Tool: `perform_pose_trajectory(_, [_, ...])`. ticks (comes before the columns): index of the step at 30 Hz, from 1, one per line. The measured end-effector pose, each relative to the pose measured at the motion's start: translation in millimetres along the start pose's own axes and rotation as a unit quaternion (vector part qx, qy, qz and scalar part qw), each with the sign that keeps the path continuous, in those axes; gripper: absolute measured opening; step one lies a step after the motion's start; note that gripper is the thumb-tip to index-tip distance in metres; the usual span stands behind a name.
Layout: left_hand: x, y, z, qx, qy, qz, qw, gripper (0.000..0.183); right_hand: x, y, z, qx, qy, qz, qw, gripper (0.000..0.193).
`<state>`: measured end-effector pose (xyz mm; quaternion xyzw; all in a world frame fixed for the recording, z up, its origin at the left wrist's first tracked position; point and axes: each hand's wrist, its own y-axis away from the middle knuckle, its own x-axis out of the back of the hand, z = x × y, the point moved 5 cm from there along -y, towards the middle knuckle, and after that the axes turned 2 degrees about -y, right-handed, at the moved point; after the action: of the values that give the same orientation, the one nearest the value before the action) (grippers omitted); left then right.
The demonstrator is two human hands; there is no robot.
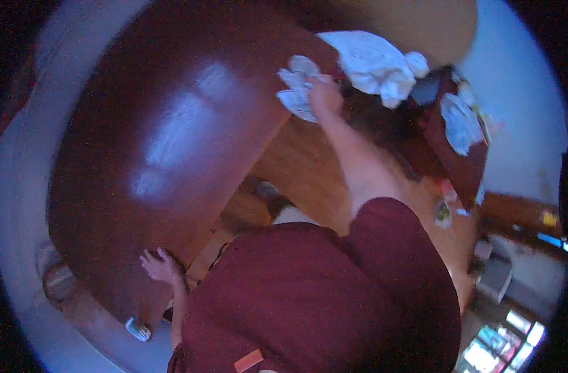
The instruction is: The person wipes the surface of a large wooden table using a white cloth. They move around the table to clean different sections, including the center and edges, while occasionally adjusting their position. The table surface appears to be treated with a cleaning agent, as it shows a wet sheen during the process.
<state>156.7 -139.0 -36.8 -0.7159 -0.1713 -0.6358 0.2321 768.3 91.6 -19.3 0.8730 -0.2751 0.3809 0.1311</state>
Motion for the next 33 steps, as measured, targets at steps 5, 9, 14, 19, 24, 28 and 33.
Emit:
perform_pose_trajectory(5, [2, 10, -21, 0.022, 0.013, 0.033, 0.999, 0.058, -83, 109, -78, 0.018, -0.041, -0.142, 0.989, 0.034])
perform_pose_trajectory(9, [3, 5, -22, 0.020, 0.009, 0.013, 1.000, 0.061, -109, 208, -121, 0.257, -0.086, -0.268, 0.925, 0.035])
perform_pose_trajectory(14, [-1, 8, -12, 0.010, 0.022, 0.021, 0.999, 0.056, -80, 102, -77, 0.165, -0.055, -0.250, 0.952, 0.029])
perform_pose_trajectory(19, [5, 9, 4, 0.034, 0.037, 0.000, 0.999, 0.054, -7, -6, -47, 0.089, 0.165, -0.072, 0.980, 0.031])
perform_pose_trajectory(24, [-23, 18, -1, 0.021, 0.042, 0.045, 0.998, 0.053, -41, 36, -78, 0.125, 0.266, -0.048, 0.955, 0.036])
perform_pose_trajectory(28, [-20, 17, 6, 0.029, 0.036, 0.031, 0.998, 0.053, -45, 36, -88, 0.106, 0.248, -0.050, 0.962, 0.041])
perform_pose_trajectory(33, [-22, 16, -2, 0.032, 0.016, 0.020, 0.999, 0.053, -129, 96, -96, 0.213, 0.094, -0.242, 0.942, 0.034])
